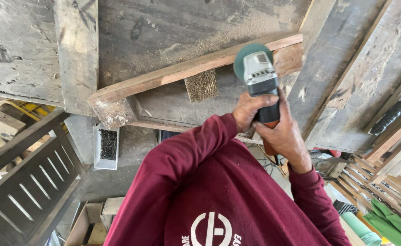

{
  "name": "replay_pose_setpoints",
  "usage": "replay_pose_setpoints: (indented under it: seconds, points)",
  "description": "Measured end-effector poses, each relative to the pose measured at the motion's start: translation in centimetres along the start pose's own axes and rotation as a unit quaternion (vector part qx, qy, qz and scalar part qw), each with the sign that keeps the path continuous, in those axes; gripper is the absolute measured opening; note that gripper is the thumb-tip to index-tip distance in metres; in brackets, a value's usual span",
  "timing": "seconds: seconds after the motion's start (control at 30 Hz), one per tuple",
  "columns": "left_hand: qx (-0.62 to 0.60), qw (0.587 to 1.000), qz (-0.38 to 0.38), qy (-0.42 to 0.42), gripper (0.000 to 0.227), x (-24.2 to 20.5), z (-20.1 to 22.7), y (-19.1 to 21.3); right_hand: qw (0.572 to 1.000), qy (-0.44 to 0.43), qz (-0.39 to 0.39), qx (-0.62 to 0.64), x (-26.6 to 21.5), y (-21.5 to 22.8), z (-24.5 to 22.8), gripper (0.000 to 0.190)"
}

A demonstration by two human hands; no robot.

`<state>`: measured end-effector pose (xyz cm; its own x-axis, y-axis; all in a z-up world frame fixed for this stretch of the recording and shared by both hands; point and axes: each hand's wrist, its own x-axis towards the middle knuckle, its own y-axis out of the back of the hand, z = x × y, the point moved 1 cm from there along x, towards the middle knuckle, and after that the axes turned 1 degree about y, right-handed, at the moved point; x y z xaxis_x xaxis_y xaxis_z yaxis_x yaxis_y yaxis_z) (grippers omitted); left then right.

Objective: The person hammers nails into a wooden plank to attach it to a larger wooden frame. They then use an angle grinder to smooth the edges of the attached plank and the frame supports.

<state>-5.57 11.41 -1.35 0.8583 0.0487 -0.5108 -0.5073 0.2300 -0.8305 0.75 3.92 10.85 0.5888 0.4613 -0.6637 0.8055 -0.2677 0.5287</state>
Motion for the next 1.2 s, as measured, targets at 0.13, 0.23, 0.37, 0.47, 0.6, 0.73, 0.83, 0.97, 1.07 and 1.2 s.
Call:
replay_pose_setpoints:
  seconds: [0.13, 0.23, 0.37, 0.47, 0.6, 0.73, 0.83, 0.97, 1.07, 1.2]
  points:
    - [-0.014, 1.0, -0.007, 0.019, 0.055, -0.3, 1.1, -0.3, 0.999, 0.035, 0.008, 0.01, 0.0, -0.3, -0.7, 0.106]
    - [-0.021, 0.999, 0.024, -0.021, 0.052, -3.1, 2.7, 0.8, 0.998, 0.028, -0.024, -0.042, -0.4, -1.9, -1.7, 0.108]
    - [-0.024, 0.995, 0.063, -0.074, 0.049, -8.1, 5.4, 2.7, 0.983, 0.169, -0.053, -0.047, -1.0, -5.1, -4.4, 0.107]
    - [-0.056, 0.992, 0.072, -0.091, 0.05, -11.8, 7.3, 4.3, 0.987, 0.116, -0.106, -0.046, -1.7, -7.8, -6.5, 0.107]
    - [-0.077, 0.984, 0.084, -0.135, 0.054, -15.5, 9.4, 6.0, 0.977, 0.143, -0.141, -0.07, -2.0, -10.9, -9.4, 0.109]
    - [-0.097, 0.975, 0.112, -0.163, 0.057, -18.4, 11.1, 7.9, 0.958, 0.224, -0.158, -0.087, -2.1, -13.4, -12.1, 0.109]
    - [-0.118, 0.967, 0.13, -0.183, 0.059, -20.1, 11.8, 9.1, 0.954, 0.197, -0.208, -0.092, -2.1, -15.0, -13.3, 0.106]
    - [-0.127, 0.967, 0.134, -0.175, 0.06, -21.0, 12.4, 10.0, 0.947, 0.22, -0.205, -0.116, -2.0, -16.1, -14.3, 0.106]
    - [-0.12, 0.968, 0.128, -0.179, 0.06, -20.5, 12.4, 9.9, 0.947, 0.236, -0.181, -0.118, -2.1, -15.9, -14.4, 0.108]
    - [-0.113, 0.977, 0.086, -0.162, 0.058, -19.4, 11.7, 9.0, 0.967, 0.118, -0.184, -0.13, -2.4, -14.7, -13.6, 0.107]
